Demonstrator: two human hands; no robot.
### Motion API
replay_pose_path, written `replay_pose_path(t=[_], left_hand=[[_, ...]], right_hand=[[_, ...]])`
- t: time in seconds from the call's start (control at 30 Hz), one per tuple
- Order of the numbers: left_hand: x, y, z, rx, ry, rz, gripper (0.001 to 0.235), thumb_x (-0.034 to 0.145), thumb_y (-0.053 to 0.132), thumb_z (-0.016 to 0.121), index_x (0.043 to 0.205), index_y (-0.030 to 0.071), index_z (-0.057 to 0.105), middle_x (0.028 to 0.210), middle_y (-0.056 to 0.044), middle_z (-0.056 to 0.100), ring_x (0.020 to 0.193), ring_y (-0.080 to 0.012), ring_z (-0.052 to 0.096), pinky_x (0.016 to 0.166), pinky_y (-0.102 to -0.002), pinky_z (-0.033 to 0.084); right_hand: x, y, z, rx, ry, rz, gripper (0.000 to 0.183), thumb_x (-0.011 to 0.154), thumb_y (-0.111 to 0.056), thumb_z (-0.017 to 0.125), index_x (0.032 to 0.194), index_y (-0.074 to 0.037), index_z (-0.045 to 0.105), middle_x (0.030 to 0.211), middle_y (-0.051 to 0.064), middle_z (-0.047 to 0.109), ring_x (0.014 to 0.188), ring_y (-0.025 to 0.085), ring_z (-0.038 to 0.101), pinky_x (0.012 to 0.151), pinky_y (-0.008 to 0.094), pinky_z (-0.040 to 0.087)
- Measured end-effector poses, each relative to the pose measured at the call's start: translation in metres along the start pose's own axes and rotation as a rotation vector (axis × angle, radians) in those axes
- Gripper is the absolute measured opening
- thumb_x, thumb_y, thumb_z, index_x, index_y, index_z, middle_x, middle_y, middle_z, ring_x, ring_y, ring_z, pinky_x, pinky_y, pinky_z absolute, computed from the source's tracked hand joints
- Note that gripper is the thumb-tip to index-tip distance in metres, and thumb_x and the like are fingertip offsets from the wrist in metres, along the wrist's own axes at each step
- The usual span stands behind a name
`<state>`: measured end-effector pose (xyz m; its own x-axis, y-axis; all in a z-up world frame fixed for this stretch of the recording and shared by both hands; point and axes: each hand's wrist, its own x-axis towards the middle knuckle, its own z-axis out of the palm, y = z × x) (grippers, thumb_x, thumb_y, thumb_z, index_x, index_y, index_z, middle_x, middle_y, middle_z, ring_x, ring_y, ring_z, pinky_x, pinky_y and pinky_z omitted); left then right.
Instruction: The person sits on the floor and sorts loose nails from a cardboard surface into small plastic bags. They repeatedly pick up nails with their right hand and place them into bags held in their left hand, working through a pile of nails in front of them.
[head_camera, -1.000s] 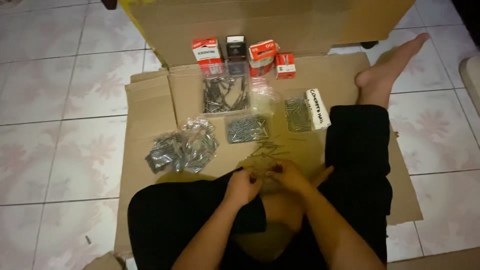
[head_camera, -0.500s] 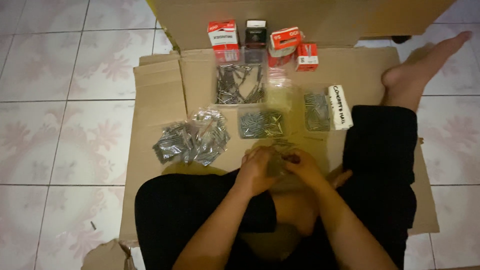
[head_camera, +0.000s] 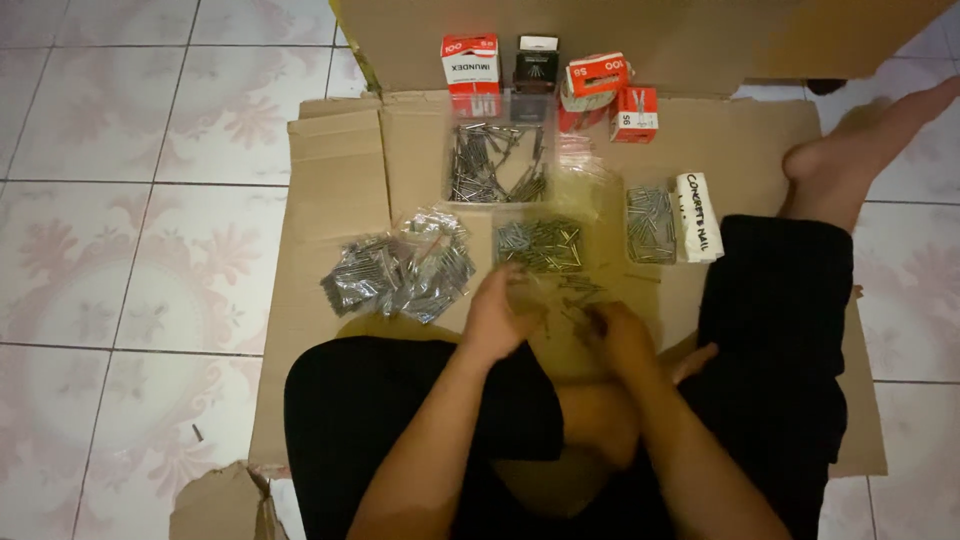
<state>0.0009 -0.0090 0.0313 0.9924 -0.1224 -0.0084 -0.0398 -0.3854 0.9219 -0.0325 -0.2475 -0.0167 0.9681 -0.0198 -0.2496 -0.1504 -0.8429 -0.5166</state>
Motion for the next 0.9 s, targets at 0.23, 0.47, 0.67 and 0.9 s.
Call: replay_pose_path(t=[0.23,0.47,0.67,0.9], left_hand=[[0.005,-0.022,0.023,-0.272,0.007,-0.120,0.064,0.067,0.015,0.084,0.127,0.005,0.064,0.113,-0.023,0.067,0.112,-0.0418,0.066,0.096,-0.048,0.054],[0.002,-0.047,0.041,-0.919,-0.433,-0.660,0.074,0.096,0.055,0.059,0.150,0.006,0.049,0.146,-0.021,0.049,0.137,-0.0370,0.045,0.117,-0.052,0.033],[0.001,-0.047,0.045,-0.966,-0.608,-0.675,0.102,0.094,0.079,0.048,0.157,0.000,0.035,0.150,-0.023,0.039,0.134,-0.0341,0.039,0.118,-0.052,0.028],[-0.007,-0.012,0.026,-0.944,-0.662,-0.718,0.089,0.098,0.079,0.038,0.161,0.016,0.033,0.136,-0.012,0.042,0.113,-0.0281,0.046,0.103,-0.045,0.041]], right_hand=[[-0.004,-0.020,-0.004,-0.240,-0.122,0.019,0.035,0.097,-0.022,0.057,0.127,-0.012,0.073,0.114,0.017,0.076,0.113,0.035,0.072,0.095,0.047,0.058],[0.000,-0.010,-0.024,0.216,0.100,-0.091,0.026,0.101,-0.019,0.063,0.120,-0.003,0.069,0.111,0.027,0.070,0.110,0.051,0.066,0.099,0.061,0.050],[0.003,0.005,-0.037,0.590,0.160,-0.013,0.014,0.098,-0.007,0.069,0.111,-0.002,0.073,0.101,0.023,0.073,0.085,0.034,0.070,0.083,0.047,0.055],[-0.008,-0.018,-0.059,0.570,0.133,-0.053,0.024,0.083,-0.008,0.083,0.106,-0.002,0.079,0.104,0.020,0.076,0.103,0.036,0.072,0.094,0.046,0.054]])
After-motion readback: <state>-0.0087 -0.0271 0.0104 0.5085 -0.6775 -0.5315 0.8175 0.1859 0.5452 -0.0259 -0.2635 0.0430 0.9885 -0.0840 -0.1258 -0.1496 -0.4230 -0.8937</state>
